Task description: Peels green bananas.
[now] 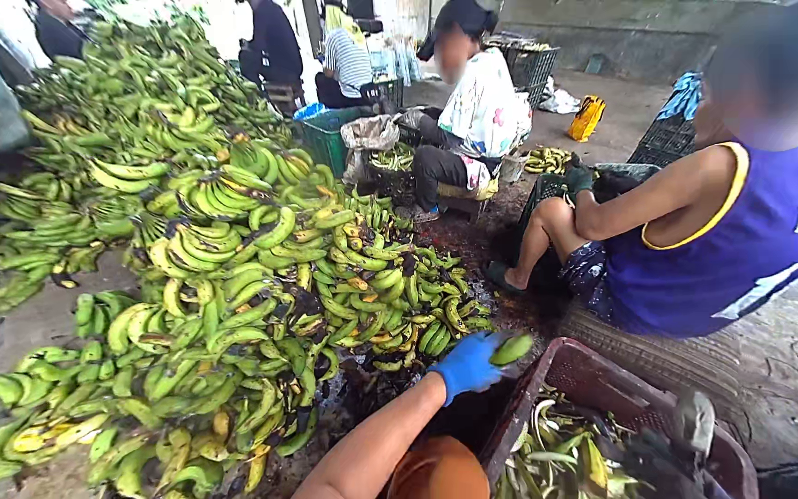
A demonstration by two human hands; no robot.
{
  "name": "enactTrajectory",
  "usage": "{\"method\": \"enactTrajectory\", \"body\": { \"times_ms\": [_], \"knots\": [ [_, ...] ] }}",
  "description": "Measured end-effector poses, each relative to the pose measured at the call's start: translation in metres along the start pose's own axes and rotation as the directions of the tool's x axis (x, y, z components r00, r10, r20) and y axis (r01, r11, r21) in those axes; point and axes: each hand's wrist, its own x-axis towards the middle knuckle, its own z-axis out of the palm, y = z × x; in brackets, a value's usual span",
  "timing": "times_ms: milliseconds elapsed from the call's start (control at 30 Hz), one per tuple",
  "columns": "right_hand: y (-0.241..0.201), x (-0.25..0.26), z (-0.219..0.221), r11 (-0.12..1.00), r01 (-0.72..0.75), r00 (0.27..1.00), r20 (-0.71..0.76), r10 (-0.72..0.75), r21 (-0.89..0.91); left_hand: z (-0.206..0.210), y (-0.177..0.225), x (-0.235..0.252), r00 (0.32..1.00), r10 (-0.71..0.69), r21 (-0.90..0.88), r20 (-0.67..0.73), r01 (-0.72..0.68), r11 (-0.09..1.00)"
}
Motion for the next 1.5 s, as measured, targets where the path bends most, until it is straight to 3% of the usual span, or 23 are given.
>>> {"method": "enactTrajectory", "body": {
  "times_ms": [67, 133, 200, 267, 333, 400, 533, 633, 767, 867, 967, 1000, 1067, 1100, 1233, 1333, 1433, 1467, 1500],
  "knots": [
    [-0.010, 0.001, 0.000, 0.991, 0.053, 0.998, 0.018, -0.055, 0.124, -0.018, 0.063, -0.007, 0.969, 0.247, -0.138, -0.029, -0.248, 0.959],
    [-0.013, 0.004, -0.007, 0.943, 0.084, 0.980, 0.147, -0.137, 0.321, -0.019, 0.111, -0.011, 0.918, 0.396, -0.274, -0.024, -0.387, 0.880],
    [-0.014, 0.004, -0.012, 0.862, 0.111, 0.944, 0.220, -0.247, 0.495, -0.009, 0.150, -0.014, 0.893, 0.450, -0.316, 0.006, -0.425, 0.848],
    [-0.021, -0.001, -0.015, 0.775, 0.105, 0.926, 0.222, -0.304, 0.623, 0.013, 0.175, -0.016, 0.915, 0.403, -0.323, 0.034, -0.371, 0.870],
    [-0.033, -0.010, -0.017, 0.718, 0.244, 0.915, 0.092, -0.394, 0.651, 0.053, 0.178, -0.009, 0.953, 0.303, -0.476, -0.009, -0.270, 0.837],
    [-0.033, -0.015, -0.024, 0.727, 0.364, 0.902, -0.025, -0.431, 0.582, 0.091, 0.172, -0.001, 0.978, 0.194, -0.669, -0.075, -0.193, 0.718],
    [-0.027, -0.016, -0.022, 0.697, 0.389, 0.909, -0.128, -0.396, 0.603, 0.125, 0.164, 0.004, 0.985, 0.122, -0.841, -0.122, -0.168, 0.515],
    [-0.020, -0.015, -0.017, 0.691, 0.364, 0.908, -0.074, -0.412, 0.625, 0.132, 0.159, 0.009, 0.985, 0.093, -0.872, -0.142, -0.169, 0.459],
    [-0.023, -0.023, -0.018, 0.786, 0.227, 0.952, 0.041, -0.305, 0.576, 0.120, 0.149, 0.009, 0.988, 0.095, -0.933, -0.120, -0.145, 0.330],
    [-0.024, -0.027, -0.033, 0.899, 0.087, 0.952, 0.231, -0.202, 0.430, 0.086, 0.143, 0.009, 0.986, 0.066, -0.880, -0.150, -0.164, 0.446],
    [-0.024, -0.038, -0.053, 0.987, -0.066, 0.936, 0.351, 0.009, 0.148, 0.058, 0.125, 0.025, 0.927, -0.079, -0.822, -0.368, -0.284, 0.494],
    [-0.022, -0.043, -0.057, 0.995, -0.086, 0.945, 0.312, 0.098, -0.051, 0.050, 0.117, 0.025, 0.909, -0.133, -0.792, -0.396, -0.264, 0.551],
    [-0.018, -0.043, -0.061, 0.885, -0.107, 0.965, 0.167, 0.201, -0.453, 0.047, 0.115, 0.024, 0.896, -0.218, -0.775, -0.387, -0.188, 0.604],
    [-0.015, -0.040, -0.056, 0.849, -0.092, 0.979, 0.107, 0.171, -0.520, 0.051, 0.118, 0.023, 0.900, -0.241, -0.783, -0.365, -0.156, 0.602],
    [-0.021, -0.036, -0.027, 0.924, 0.158, 0.982, -0.040, -0.183, -0.348, 0.080, 0.132, -0.002, 0.956, -0.189, -0.703, -0.222, -0.023, 0.711],
    [-0.023, -0.026, -0.013, 0.942, 0.174, 0.979, -0.049, -0.196, -0.287, 0.098, 0.141, -0.005, 0.958, -0.064, -0.569, -0.281, -0.113, 0.814],
    [-0.032, -0.031, -0.007, 0.933, 0.288, 0.934, -0.150, -0.323, -0.217, 0.105, 0.143, -0.005, 0.940, 0.044, -0.433, -0.339, -0.197, 0.880],
    [-0.034, -0.033, -0.008, 0.936, 0.276, 0.941, -0.138, -0.310, -0.218, 0.104, 0.144, -0.007, 0.935, 0.072, -0.421, -0.347, -0.224, 0.879],
    [-0.033, -0.034, -0.011, 0.945, 0.170, 0.976, -0.083, -0.201, -0.280, 0.104, 0.145, -0.009, 0.934, 0.089, -0.443, -0.346, -0.246, 0.862]
  ]
}}
